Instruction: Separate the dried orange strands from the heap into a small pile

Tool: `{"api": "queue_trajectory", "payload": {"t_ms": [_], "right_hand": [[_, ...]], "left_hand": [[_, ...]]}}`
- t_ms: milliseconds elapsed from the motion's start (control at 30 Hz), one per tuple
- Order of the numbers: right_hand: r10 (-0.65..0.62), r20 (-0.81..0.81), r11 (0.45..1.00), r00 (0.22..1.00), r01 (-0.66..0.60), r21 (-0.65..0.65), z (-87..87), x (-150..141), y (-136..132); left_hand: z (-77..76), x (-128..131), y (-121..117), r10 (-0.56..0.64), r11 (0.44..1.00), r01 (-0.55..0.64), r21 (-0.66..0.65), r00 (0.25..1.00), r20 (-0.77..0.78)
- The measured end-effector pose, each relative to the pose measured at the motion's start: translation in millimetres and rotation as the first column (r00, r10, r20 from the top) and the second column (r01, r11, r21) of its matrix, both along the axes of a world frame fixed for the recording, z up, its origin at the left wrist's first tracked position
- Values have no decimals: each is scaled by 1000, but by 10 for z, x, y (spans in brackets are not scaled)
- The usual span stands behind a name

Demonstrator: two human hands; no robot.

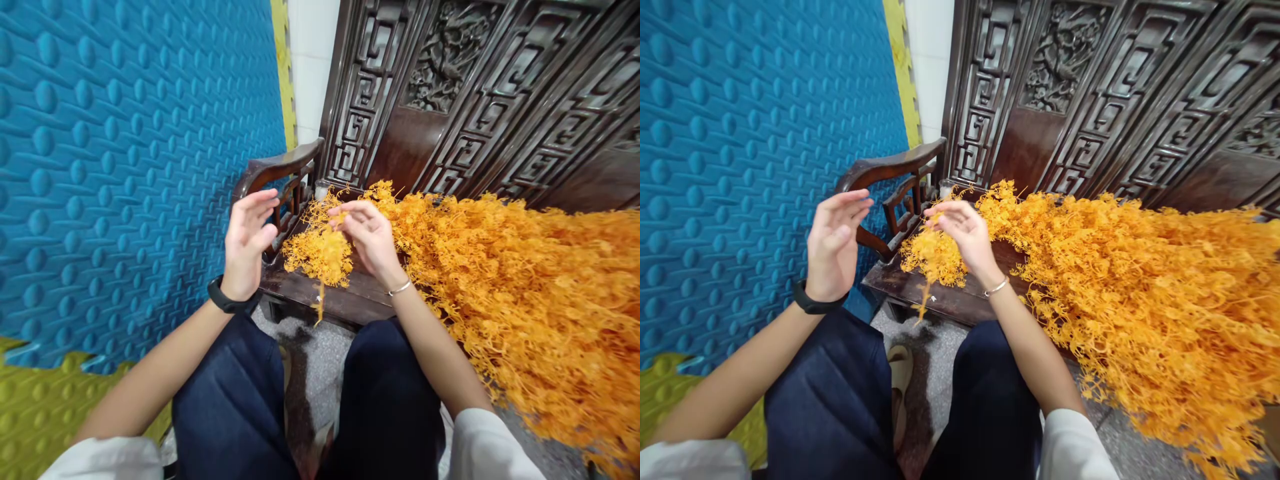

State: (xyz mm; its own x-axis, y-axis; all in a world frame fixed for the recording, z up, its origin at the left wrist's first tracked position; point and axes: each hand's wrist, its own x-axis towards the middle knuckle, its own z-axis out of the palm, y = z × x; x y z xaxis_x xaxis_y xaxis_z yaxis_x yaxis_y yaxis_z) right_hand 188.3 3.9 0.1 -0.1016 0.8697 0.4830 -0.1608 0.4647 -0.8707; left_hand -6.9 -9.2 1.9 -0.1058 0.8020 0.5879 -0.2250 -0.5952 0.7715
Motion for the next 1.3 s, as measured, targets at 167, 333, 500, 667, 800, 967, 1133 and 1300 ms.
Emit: {"api": "queue_trajectory", "payload": {"t_ms": [167, 333, 500, 667, 800, 967, 1133, 1300], "right_hand": [[256, 142, 966, 956, -250, -58, 13, -215, -175], [177, 252, 978, 952, -198, 60, 32, -218, -232], [-42, 303, 994, 952, 9, 109, 30, -138, -188], [-132, 312, 982, 941, 82, 170, -8, -143, -151], [-129, 368, 970, 921, 40, 241, -32, -151, -137], [-113, 419, 965, 901, 0, 261, -21, -146, -137], [-6, 406, 979, 914, -77, 189, -24, -152, -131], [153, 247, 985, 957, -129, -111, -41, -117, -69]], "left_hand": [[-52, 89, -56, -288, 950, 250, -188, 933, -217], [-115, 149, 4, -545, 827, 391, -404, 735, -403], [-129, 122, 74, -429, 881, 242, -408, 771, -470], [-122, 113, 48, -423, 869, 227, -440, 803, -421], [-109, 115, 10, -440, 829, 208, -519, 815, -377], [-113, 93, 23, -439, 866, 242, -438, 787, -434], [-113, 71, 22, -418, 877, 206, -434, 773, -478], [-118, 66, 20, -488, 846, 285, -450, 754, -440]]}}
